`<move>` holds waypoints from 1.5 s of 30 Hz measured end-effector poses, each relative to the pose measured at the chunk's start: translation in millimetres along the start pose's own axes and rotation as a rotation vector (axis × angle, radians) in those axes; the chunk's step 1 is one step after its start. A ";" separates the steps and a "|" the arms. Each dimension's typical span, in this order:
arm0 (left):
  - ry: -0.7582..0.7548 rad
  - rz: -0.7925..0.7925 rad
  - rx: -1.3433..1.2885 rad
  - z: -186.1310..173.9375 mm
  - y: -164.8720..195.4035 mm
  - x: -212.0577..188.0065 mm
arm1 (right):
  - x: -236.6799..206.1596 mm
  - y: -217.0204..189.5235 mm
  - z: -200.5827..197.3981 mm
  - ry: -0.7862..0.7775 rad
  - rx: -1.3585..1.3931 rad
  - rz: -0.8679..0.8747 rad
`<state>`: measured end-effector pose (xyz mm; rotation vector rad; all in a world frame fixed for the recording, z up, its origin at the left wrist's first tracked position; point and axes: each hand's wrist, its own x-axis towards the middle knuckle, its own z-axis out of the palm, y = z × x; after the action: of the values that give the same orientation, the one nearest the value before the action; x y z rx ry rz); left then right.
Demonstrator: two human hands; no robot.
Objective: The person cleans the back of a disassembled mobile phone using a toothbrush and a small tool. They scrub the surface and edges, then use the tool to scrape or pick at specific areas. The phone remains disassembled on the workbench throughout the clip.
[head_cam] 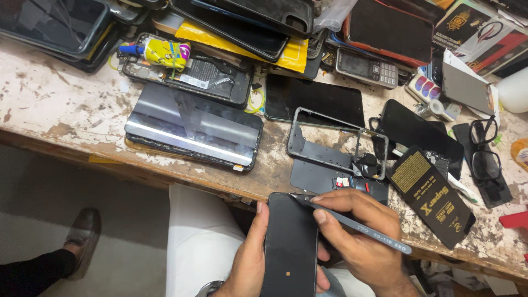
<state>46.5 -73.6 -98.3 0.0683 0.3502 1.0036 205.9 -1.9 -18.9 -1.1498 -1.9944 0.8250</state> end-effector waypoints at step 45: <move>-0.004 -0.045 0.050 -0.9 0.1 1.0 | 10.3 -18.1 9.7 -0.059 0.001 -0.144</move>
<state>46.6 -72.9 -99.4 0.1070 0.3721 0.9500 185.8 -1.8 -7.7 -0.9784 -2.0975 0.7931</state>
